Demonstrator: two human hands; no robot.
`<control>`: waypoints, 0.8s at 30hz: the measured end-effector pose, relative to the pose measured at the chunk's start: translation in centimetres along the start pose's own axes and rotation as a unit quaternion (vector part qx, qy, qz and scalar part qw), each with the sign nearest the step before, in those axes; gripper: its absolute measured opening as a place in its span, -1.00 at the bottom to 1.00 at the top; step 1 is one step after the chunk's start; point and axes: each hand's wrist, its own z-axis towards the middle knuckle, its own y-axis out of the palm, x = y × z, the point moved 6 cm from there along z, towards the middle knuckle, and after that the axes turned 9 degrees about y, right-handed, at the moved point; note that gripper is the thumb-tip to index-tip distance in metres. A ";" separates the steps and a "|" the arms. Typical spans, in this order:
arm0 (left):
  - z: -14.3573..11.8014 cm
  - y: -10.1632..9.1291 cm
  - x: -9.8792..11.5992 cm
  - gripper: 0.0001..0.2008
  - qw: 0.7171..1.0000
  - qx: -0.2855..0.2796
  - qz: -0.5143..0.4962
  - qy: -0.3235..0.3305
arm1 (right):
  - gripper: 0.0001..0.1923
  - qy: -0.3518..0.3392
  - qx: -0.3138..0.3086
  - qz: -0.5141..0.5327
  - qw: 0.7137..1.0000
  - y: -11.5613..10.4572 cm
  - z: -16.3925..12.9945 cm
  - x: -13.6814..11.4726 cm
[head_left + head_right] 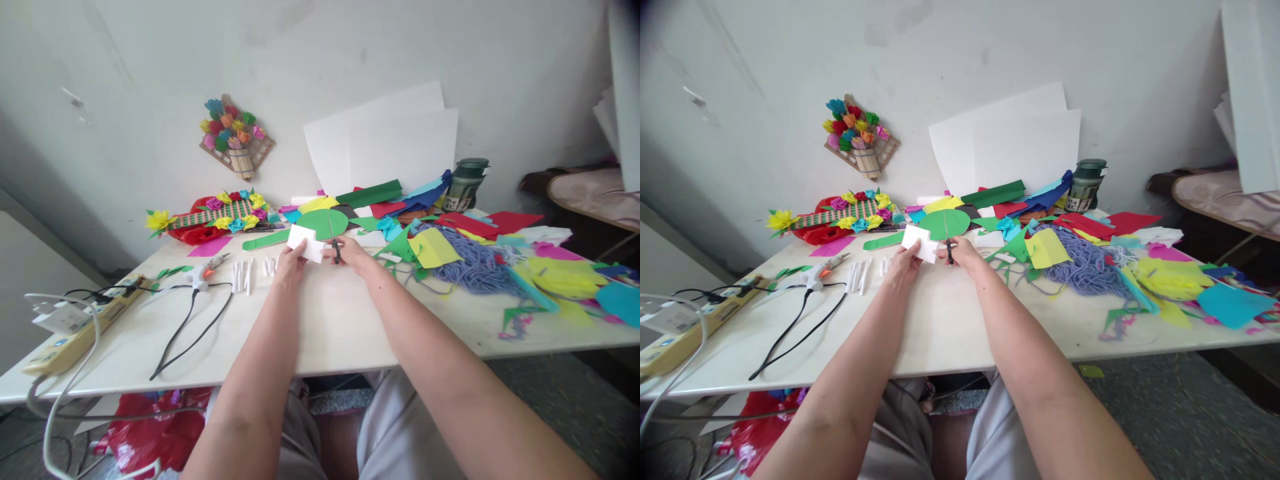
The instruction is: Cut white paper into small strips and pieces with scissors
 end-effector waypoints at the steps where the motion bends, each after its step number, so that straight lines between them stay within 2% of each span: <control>1: 0.0 0.0 0.0 -0.64 1.000 0.002 -0.002 0.001 | -0.55 -0.005 -0.004 0.002 1.000 0.2 0.0 0.0; 6: -0.4 0.6 0.1 -0.66 1.000 -0.004 -0.008 -0.004 | -0.51 -0.034 0.002 0.036 0.999 0.3 0.0 -0.3; 10: -0.6 0.6 0.1 -0.72 0.999 -0.013 0.004 -0.044 | -0.51 -0.059 0.055 0.077 0.994 -1.0 0.2 -0.8; 14: -0.5 0.1 0.1 -0.78 0.995 -0.016 0.059 -0.079 | -0.51 -0.059 0.100 0.115 0.986 -2.4 0.5 -0.9; 20: -1.1 0.9 -0.1 -0.86 0.974 -0.134 0.148 -0.105 | -0.52 -0.058 0.161 0.131 0.976 -3.5 0.7 -0.7; 24: -1.4 1.3 0.2 -0.84 0.982 -0.125 0.117 -0.082 | -0.54 -0.048 0.161 0.139 0.976 -3.4 0.5 -0.5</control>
